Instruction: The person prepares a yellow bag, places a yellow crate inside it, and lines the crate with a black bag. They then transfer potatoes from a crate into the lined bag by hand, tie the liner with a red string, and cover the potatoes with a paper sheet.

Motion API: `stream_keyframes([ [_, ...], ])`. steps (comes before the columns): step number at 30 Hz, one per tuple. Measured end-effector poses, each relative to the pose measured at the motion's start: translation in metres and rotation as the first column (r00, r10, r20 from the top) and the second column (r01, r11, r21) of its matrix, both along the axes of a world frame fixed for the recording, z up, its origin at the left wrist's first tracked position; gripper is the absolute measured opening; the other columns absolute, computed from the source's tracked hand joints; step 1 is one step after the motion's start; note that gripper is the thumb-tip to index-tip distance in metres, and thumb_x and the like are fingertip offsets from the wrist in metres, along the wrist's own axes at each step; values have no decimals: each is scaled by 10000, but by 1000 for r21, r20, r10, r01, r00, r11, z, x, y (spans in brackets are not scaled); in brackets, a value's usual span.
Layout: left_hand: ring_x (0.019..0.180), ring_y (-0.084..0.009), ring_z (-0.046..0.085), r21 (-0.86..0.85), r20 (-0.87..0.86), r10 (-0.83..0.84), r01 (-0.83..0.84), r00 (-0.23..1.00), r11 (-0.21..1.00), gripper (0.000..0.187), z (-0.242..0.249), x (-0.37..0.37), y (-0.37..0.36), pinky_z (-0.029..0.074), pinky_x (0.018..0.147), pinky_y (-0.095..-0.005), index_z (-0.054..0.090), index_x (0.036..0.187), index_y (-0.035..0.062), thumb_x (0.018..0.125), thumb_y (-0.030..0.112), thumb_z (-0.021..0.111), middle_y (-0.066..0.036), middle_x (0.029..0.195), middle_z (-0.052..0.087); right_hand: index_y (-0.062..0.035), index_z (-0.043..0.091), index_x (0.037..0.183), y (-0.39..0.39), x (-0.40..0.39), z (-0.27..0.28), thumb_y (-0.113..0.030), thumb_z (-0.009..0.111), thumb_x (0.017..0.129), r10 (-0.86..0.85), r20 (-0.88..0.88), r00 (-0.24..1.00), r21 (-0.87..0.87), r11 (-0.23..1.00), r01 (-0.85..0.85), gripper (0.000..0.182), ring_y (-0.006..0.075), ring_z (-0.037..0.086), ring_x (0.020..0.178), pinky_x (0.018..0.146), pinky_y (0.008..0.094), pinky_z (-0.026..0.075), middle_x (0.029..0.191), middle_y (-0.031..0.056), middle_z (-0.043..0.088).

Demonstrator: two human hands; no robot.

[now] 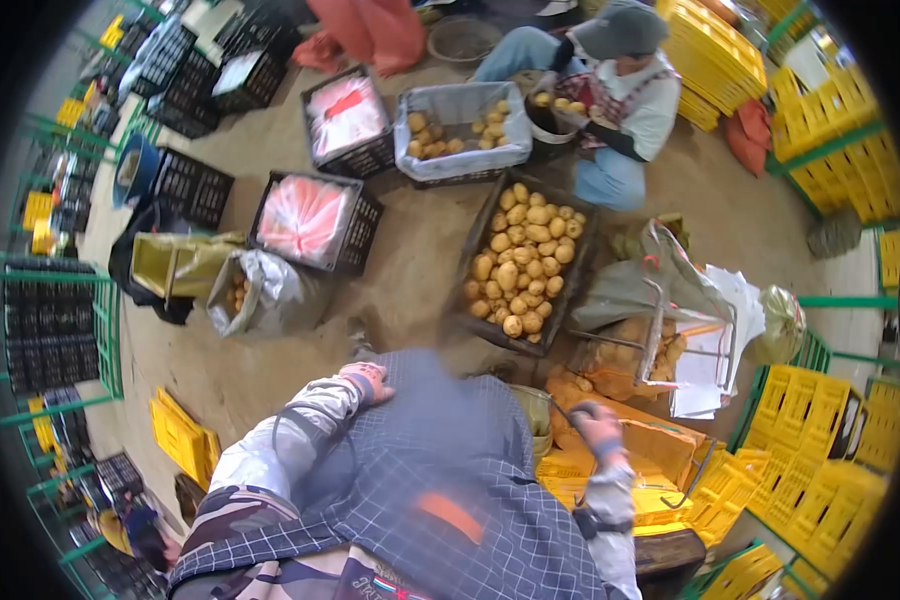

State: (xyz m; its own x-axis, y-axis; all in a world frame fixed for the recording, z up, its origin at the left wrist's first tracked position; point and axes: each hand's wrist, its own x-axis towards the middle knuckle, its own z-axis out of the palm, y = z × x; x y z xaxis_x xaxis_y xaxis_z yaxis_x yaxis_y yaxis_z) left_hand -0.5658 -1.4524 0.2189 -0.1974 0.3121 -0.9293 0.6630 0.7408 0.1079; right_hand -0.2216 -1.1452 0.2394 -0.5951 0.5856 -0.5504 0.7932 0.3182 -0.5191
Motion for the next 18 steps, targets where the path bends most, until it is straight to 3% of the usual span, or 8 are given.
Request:
stream_keyframes([
  [2, 1278, -307, 485, -131, 30, 34, -30, 999, 991, 645, -4, -15, -35, 386, 1051, -399, 540, 1304, 38, 886, 527, 498, -185, 1360, 522, -67, 722, 1009, -41, -33, -82, -262, 631, 799, 304, 320, 897, -383, 908, -170, 301, 194, 684, 812, 701, 351, 538, 900, 95, 721],
  [3, 1267, -311, 494, -147, 65, 52, -42, 996, 988, 640, -16, -19, -61, 388, 1046, -407, 552, 1298, 56, 881, 538, 499, -182, 1345, 536, -86, 709, 1076, -74, -15, -164, -297, 633, 799, 379, 311, 872, -477, 856, -202, 356, 199, 689, 802, 676, 331, 550, 948, 95, 720],
  [4, 1262, -313, 497, -150, 90, 66, -52, 994, 987, 631, -23, -25, -81, 393, 1040, -414, 564, 1287, 60, 881, 539, 499, -180, 1341, 539, -94, 611, 1244, -97, -51, -146, -394, 593, 794, 501, 414, 760, -602, 777, -184, 542, 308, 519, 1242, 1035, 391, 418, 1328, 171, 555],
  [6, 1228, -317, 523, -108, 94, 115, -105, 989, 989, 571, -41, -39, -124, 413, 1018, -428, 604, 1250, 101, 879, 525, 512, -170, 1282, 581, -89, 638, 1169, -151, -65, -178, -340, 643, 780, 458, 413, 787, -416, 864, -284, 464, 302, 577, 1116, 947, 380, 463, 1211, 163, 602],
  [7, 1211, -316, 534, -68, 78, 116, -111, 990, 992, 549, -47, -50, -143, 419, 1012, -427, 610, 1243, 112, 876, 512, 527, -168, 1254, 593, -68, 682, 1070, -171, -80, -166, -279, 684, 768, 408, 383, 829, -222, 912, -346, 368, 286, 669, 959, 839, 375, 523, 1045, 154, 696],
  [10, 1121, -315, 582, 45, -9, 86, -85, 996, 995, 435, -50, -88, -192, 452, 969, -419, 643, 1180, 159, 838, 428, 617, -152, 1127, 640, -39, 673, 1063, -214, -129, -136, -290, 704, 763, 354, 372, 858, -338, 913, -230, 393, 333, 648, 983, 864, 390, 505, 1045, 175, 689],
  [13, 1070, -323, 598, 193, 27, 79, -83, 996, 978, 387, -68, -143, -244, 473, 927, -424, 652, 1123, 145, 818, 383, 646, -149, 1103, 645, -18, 672, 1047, -263, -152, -113, -291, 709, 769, 349, 397, 849, -344, 914, -215, 391, 321, 652, 982, 858, 390, 508, 1036, 173, 691],
  [18, 981, -336, 627, 296, 187, 103, -156, 977, 943, 333, -54, -184, -320, 496, 850, -419, 656, 1044, 95, 835, 353, 624, -137, 1033, 667, -43, 640, 1146, -314, -151, -58, -259, 622, 818, 430, 336, 838, -602, 782, -160, 393, 324, 623, 1078, 925, 407, 480, 1102, 175, 675],
])
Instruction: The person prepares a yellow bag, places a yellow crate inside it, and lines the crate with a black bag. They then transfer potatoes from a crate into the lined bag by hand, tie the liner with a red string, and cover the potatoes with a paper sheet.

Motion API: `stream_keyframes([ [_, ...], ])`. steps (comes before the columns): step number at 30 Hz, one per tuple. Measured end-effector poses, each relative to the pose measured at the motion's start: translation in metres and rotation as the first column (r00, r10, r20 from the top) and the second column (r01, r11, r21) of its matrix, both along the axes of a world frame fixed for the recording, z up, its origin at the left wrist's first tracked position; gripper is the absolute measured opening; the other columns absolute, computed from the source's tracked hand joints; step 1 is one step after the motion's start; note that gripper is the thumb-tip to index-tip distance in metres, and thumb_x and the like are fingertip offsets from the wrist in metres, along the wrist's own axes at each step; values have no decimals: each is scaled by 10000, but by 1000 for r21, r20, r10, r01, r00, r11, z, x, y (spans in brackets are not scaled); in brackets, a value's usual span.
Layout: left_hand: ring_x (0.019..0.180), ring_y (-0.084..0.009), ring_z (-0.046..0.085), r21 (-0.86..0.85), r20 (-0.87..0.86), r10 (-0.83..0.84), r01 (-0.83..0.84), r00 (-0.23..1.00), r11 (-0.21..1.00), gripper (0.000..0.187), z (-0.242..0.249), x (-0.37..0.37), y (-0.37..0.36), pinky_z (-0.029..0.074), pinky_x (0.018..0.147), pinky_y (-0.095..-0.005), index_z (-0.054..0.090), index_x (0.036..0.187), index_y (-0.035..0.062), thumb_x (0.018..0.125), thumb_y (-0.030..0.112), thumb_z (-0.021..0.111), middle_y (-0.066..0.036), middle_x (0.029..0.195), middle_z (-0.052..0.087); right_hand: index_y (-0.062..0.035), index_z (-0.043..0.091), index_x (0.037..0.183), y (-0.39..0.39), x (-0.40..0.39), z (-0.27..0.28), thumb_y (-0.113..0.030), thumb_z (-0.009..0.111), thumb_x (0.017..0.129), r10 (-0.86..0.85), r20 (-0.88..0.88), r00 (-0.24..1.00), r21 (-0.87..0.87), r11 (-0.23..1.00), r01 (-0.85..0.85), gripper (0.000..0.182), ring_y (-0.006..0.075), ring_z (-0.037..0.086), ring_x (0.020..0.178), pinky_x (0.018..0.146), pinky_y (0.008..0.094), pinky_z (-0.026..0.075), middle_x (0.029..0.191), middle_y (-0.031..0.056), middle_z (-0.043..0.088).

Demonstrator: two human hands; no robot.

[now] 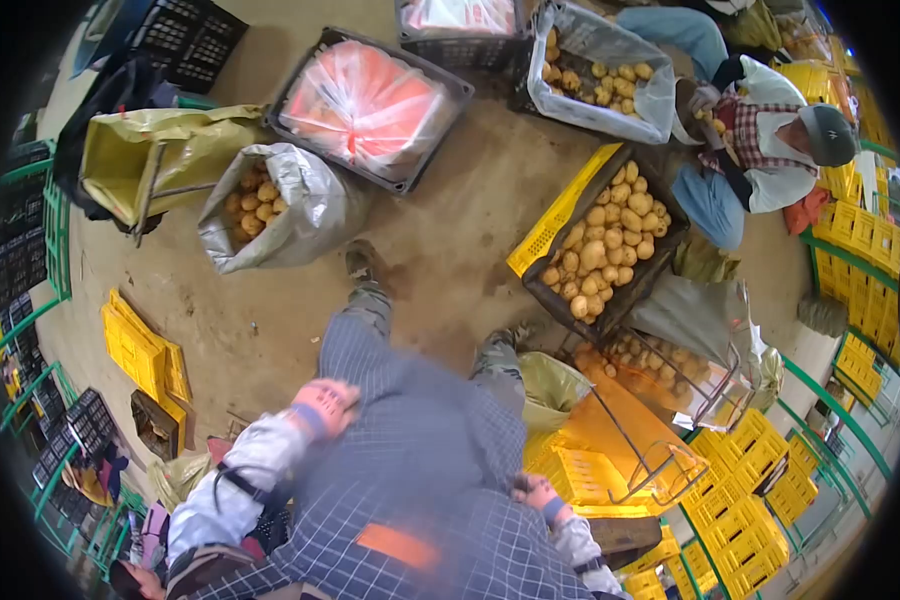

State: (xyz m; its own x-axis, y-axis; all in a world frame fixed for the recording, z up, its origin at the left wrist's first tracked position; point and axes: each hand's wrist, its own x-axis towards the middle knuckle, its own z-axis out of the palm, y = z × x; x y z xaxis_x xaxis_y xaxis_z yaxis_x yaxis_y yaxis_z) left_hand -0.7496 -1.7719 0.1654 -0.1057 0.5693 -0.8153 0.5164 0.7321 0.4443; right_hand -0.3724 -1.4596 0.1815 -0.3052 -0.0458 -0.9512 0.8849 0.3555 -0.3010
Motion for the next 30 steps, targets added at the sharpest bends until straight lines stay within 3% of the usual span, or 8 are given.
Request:
stream_keyframes([
  [5, 981, -333, 645, -138, 503, -109, 204, 857, 969, 357, 11, -6, -7, 497, 868, -410, 647, 1130, 103, 874, 339, 567, -149, 1028, 685, -58, 637, 1174, 3, -21, -11, -230, 635, 821, 51, 228, 972, -337, 941, 29, 393, 313, 646, 1037, 892, 390, 500, 1095, 169, 681],
  [9, 1043, -324, 623, -32, 703, -258, 392, 662, 919, 397, -109, 10, 20, 478, 919, -391, 635, 1199, 129, 881, 354, 557, -156, 1088, 671, -99, 685, 1089, 16, -7, -85, -229, 684, 780, 324, 155, 933, -573, 799, -182, 335, 296, 662, 977, 849, 371, 516, 1095, 134, 684],
  [12, 1090, -348, 591, -126, 425, 223, -187, 877, 974, 424, -243, 26, 65, 466, 934, -413, 628, 1146, 71, 882, 392, 544, -202, 1151, 631, -184, 688, 1126, 27, 59, -109, -86, 608, 804, -5, -274, 962, -655, 733, -183, 346, 291, 641, 968, 869, 343, 504, 1134, 96, 657],
  [16, 1169, -332, 563, -225, 285, 59, 7, 957, 974, 461, -424, 114, 126, 438, 1000, -417, 593, 1198, 54, 921, 398, 461, -177, 1244, 599, -5, 660, 991, 39, 67, -117, -114, 652, 856, -309, 183, 933, -486, 797, 359, 174, 227, 657, 882, 767, 362, 538, 975, 119, 687],
  [19, 1158, -317, 581, -224, 457, -76, 197, 886, 954, 430, -511, 203, 162, 451, 973, -444, 625, 1164, 65, 937, 359, 410, -154, 1244, 610, 18, 643, 989, 30, 66, -143, -56, 598, 866, -731, 628, 268, 58, 388, 920, 150, 220, 650, 812, 710, 341, 528, 949, 95, 683],
  [23, 1187, -317, 571, -172, 631, -341, 554, 697, 815, 463, -562, 292, 141, 450, 979, -402, 608, 1254, 97, 941, 359, 390, -139, 1306, 581, 42, 655, 843, 28, 41, -193, -88, 519, 853, -990, 97, 106, 282, 130, 950, 188, 202, 587, 622, 641, 314, 488, 661, 91, 624],
  [27, 1195, -303, 571, -288, 661, -286, 586, 694, 757, 507, -561, 279, 117, 439, 990, -401, 615, 1256, 105, 952, 399, 335, -129, 1302, 588, 48, 641, 960, 23, 52, -249, -215, 485, 920, -443, 132, 887, 372, 851, 370, 308, 222, 605, 702, 685, 337, 493, 844, 130, 654],
  [30, 1178, -298, 575, -392, 630, -232, 562, 741, 729, 552, -561, 218, 103, 437, 985, -434, 587, 1273, 96, 945, 441, 308, -152, 1308, 574, 15, 655, 1065, -33, 117, -291, -163, 484, 932, -970, 48, 240, 480, 233, 845, 280, 247, 626, 848, 789, 330, 494, 959, 152, 652],
])
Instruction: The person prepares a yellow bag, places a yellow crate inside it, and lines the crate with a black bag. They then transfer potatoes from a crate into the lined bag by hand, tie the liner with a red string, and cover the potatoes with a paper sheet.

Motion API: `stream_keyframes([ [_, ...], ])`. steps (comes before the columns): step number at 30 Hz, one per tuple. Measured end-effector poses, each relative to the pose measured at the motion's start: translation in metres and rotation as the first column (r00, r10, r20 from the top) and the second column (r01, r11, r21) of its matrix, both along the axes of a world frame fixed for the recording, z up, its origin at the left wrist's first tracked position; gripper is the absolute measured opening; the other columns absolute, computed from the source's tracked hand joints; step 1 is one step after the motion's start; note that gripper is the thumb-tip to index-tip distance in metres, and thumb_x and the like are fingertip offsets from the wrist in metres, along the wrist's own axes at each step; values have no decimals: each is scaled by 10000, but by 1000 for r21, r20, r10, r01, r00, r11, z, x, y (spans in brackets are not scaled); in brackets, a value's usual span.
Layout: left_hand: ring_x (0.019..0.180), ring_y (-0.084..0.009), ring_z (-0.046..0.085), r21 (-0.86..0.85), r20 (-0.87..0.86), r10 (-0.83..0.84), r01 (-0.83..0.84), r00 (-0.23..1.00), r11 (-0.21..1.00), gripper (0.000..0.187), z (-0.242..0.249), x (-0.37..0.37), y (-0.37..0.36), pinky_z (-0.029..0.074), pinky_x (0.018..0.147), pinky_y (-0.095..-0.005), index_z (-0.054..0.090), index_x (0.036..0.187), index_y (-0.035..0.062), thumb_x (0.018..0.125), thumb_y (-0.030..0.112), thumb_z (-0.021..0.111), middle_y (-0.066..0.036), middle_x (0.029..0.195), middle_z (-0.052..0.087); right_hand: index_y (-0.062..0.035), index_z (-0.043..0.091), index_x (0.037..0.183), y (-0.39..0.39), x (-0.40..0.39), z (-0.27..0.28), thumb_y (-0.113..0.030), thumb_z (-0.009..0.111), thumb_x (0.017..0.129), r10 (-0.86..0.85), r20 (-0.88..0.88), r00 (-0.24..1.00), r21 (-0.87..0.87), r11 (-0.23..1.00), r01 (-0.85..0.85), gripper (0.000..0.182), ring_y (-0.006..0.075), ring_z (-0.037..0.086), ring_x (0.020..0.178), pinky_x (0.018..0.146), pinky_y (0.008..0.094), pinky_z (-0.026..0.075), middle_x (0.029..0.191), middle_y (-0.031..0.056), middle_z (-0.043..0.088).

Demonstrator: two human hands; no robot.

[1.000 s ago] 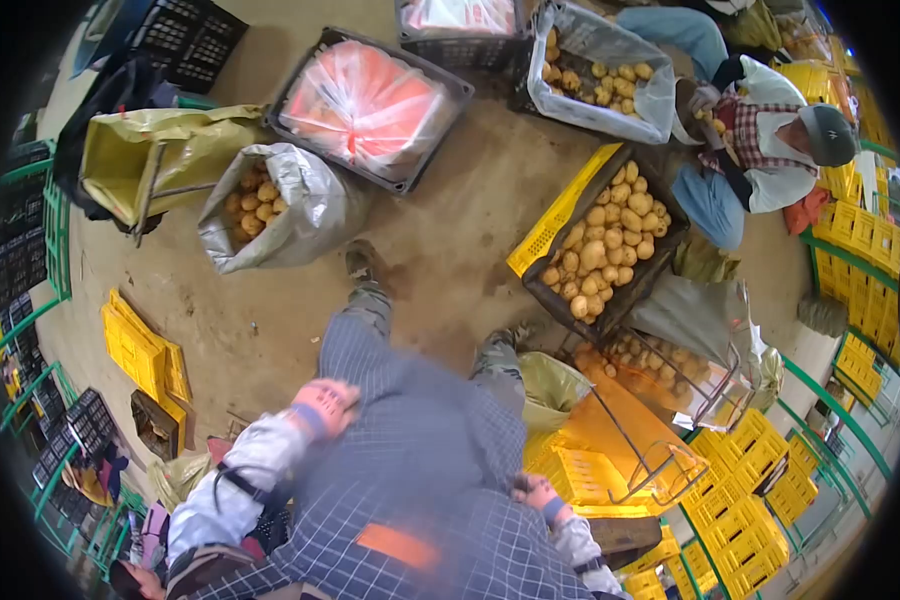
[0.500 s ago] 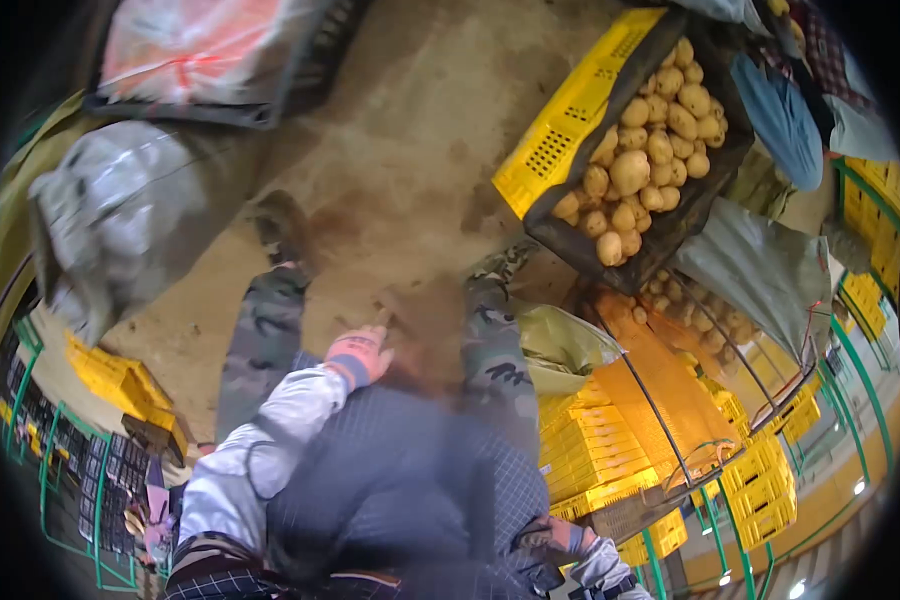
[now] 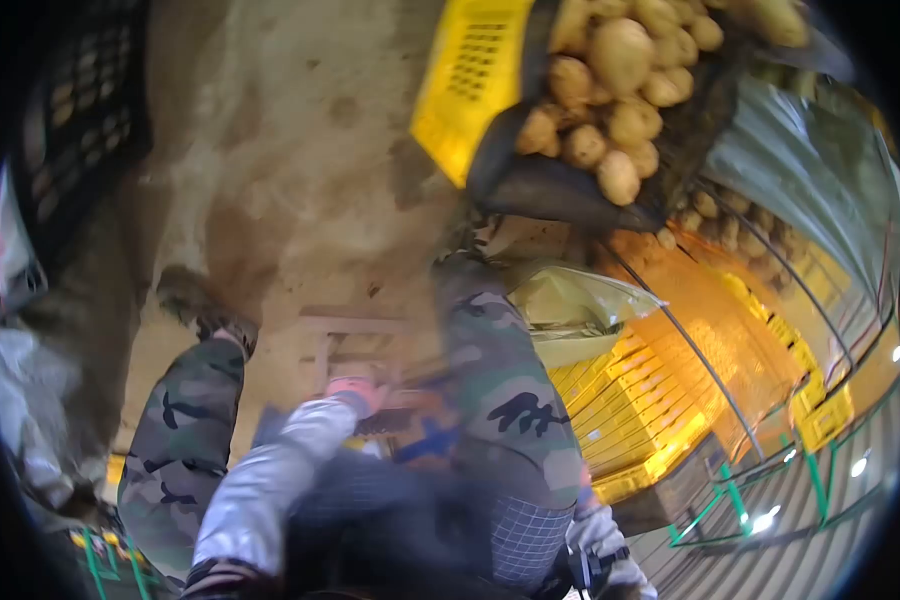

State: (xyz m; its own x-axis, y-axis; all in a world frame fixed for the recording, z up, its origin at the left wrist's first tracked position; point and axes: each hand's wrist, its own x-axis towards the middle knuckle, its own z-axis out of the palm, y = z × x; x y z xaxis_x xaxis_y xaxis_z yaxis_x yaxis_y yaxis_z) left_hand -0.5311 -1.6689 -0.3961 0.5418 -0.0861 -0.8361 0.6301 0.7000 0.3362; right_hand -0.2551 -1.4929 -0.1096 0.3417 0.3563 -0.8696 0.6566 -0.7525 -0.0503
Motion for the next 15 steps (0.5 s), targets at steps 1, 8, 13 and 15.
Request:
stream_keyframes([
  [1, 1122, -343, 595, 141, -5, 55, -53, 998, 989, 514, -8, -16, -23, 455, 951, -448, 598, 1223, 79, 944, 422, 336, -188, 1232, 609, 15, 655, 1066, -11, 7, -13, -161, 501, 917, -75, 8, 997, 10, 997, 75, 278, 249, 627, 852, 790, 334, 495, 965, 150, 653],
  [8, 1109, -382, 580, 339, 50, -275, 243, 960, 909, 362, -50, -100, -22, 466, 921, -469, 587, 1160, 94, 924, 340, 464, -224, 1136, 622, 13, 655, 1070, -63, 58, -118, -150, 618, 808, -391, 55, 919, 79, 919, 387, 310, 259, 631, 876, 801, 363, 500, 1006, 142, 657],
  [13, 1127, -382, 572, 391, -19, -341, 320, 940, 863, 389, -117, -121, 36, 457, 943, -463, 587, 1174, 91, 899, 354, 504, -231, 1159, 614, 11, 654, 1073, -55, 111, -240, -142, 702, 730, -628, 88, 773, 237, 767, 596, 378, 267, 635, 894, 809, 383, 503, 1036, 136, 660],
  [15, 1134, -383, 568, 425, -78, -334, 335, 939, 841, 402, -159, -148, 61, 453, 952, -461, 587, 1180, 90, 889, 359, 520, -234, 1168, 611, 10, 654, 1074, -41, 139, -288, -138, 735, 699, -694, 73, 716, 321, 696, 642, 412, 270, 636, 901, 812, 391, 505, 1047, 134, 661],
])
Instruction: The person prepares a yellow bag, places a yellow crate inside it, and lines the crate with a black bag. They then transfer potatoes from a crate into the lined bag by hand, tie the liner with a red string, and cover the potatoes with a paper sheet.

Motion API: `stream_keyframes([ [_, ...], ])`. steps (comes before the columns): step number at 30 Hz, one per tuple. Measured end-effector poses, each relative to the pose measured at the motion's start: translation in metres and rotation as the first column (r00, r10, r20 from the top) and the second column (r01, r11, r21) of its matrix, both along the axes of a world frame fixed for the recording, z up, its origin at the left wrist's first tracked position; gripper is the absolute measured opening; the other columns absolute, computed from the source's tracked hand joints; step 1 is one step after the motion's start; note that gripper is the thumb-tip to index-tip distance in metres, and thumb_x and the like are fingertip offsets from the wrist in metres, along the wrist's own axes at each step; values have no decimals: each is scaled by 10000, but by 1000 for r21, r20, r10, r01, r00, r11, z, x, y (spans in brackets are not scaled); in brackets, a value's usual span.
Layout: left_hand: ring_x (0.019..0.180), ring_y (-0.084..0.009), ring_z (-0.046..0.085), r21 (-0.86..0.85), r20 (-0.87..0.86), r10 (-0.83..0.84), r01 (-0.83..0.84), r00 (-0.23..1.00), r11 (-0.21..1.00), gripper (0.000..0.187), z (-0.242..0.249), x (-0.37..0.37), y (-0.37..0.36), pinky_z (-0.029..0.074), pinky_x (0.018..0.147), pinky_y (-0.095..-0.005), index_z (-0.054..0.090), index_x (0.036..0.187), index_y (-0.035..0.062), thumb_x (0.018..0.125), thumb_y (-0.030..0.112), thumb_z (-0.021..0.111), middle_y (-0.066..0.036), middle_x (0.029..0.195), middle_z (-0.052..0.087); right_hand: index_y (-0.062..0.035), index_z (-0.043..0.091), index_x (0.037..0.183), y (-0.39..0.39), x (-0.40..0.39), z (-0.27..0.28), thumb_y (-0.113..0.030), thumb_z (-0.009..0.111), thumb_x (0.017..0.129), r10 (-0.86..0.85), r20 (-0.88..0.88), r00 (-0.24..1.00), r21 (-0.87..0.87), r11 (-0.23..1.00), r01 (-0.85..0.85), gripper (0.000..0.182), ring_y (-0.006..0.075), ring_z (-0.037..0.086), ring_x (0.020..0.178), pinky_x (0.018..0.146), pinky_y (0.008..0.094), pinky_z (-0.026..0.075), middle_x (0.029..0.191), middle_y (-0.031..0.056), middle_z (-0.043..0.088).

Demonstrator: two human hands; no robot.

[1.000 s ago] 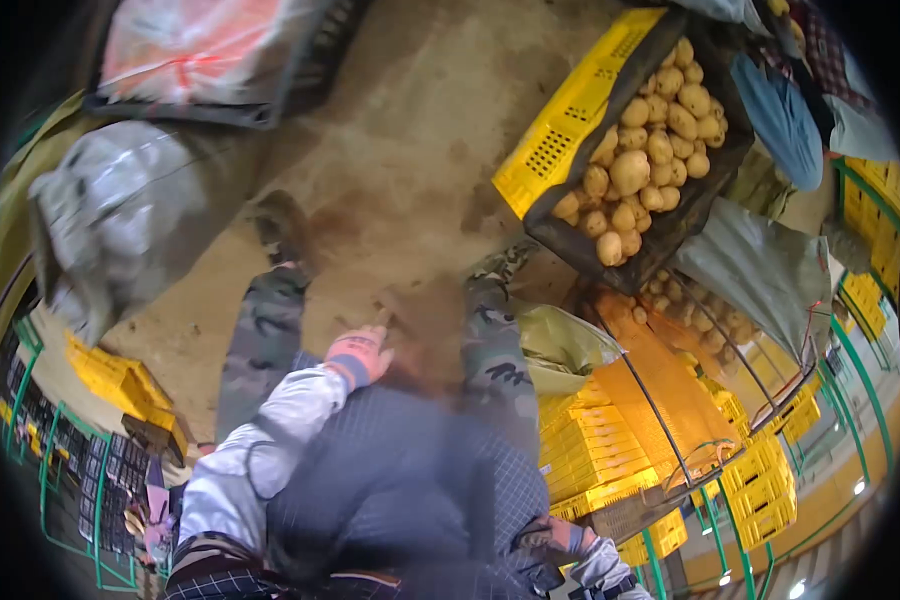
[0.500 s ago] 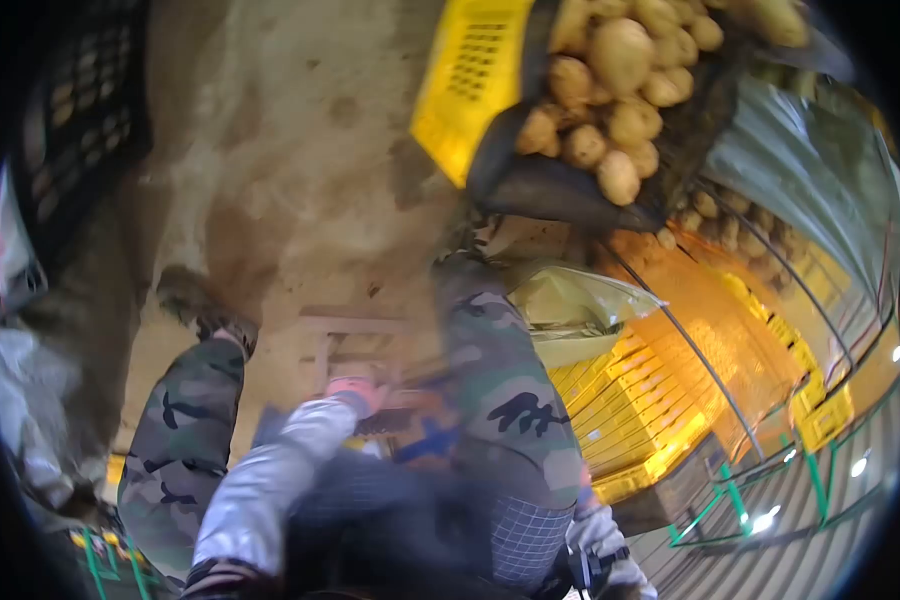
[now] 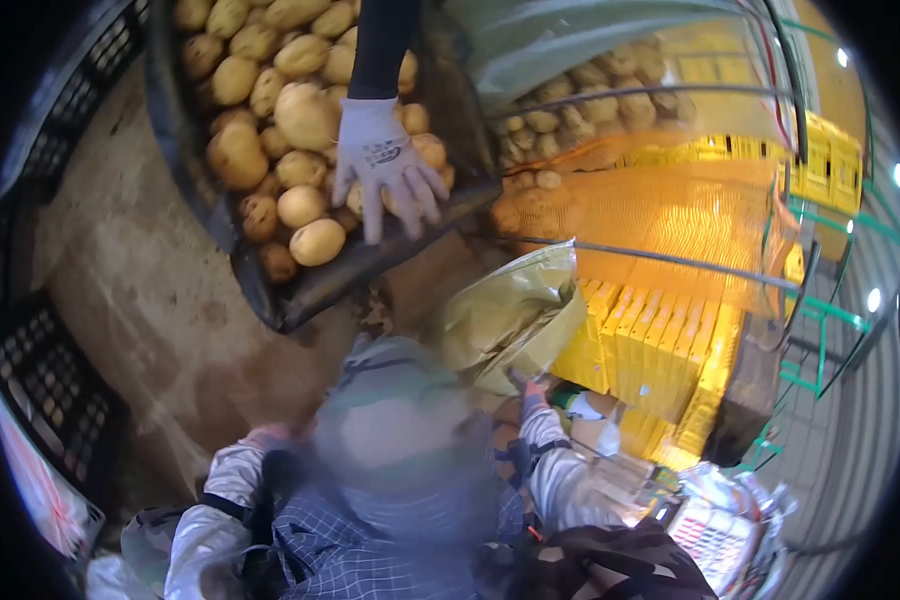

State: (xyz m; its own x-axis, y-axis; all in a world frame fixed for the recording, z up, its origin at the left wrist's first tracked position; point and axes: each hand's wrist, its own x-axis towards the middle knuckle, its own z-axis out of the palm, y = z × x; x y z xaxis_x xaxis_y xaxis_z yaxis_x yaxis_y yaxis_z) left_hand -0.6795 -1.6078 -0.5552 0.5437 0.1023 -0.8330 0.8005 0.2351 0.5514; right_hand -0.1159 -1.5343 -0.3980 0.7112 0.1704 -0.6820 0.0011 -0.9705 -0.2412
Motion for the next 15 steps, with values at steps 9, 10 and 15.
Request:
stream_keyframes([
  [9, 1122, -352, 579, 336, -327, 340, -228, 882, 914, 440, -5, -136, 81, 454, 956, -436, 593, 1191, 65, 864, 357, 562, -224, 1175, 618, -38, 671, 1027, 47, 142, 116, -231, 709, 722, 571, 759, 314, -326, 750, -576, 363, 348, 620, 940, 812, 445, 508, 986, 170, 663],
  [10, 1117, -346, 583, 381, -342, 415, -280, 843, 881, 442, 12, -147, 81, 456, 954, -432, 594, 1191, 60, 862, 354, 565, -222, 1173, 621, -53, 676, 1010, 50, 130, 175, -265, 667, 760, 592, 805, 45, -454, 663, -595, 327, 371, 614, 946, 809, 455, 508, 954, 185, 663],
  [15, 1090, -315, 601, 568, -361, 681, -430, 637, 702, 452, 63, -197, 50, 465, 940, -412, 600, 1191, 37, 857, 341, 575, -207, 1162, 634, -72, 677, 980, 45, 31, 331, -153, 648, 726, 376, 926, -25, -240, 539, -807, 268, 383, 614, 853, 758, 444, 499, 852, 199, 646],
])
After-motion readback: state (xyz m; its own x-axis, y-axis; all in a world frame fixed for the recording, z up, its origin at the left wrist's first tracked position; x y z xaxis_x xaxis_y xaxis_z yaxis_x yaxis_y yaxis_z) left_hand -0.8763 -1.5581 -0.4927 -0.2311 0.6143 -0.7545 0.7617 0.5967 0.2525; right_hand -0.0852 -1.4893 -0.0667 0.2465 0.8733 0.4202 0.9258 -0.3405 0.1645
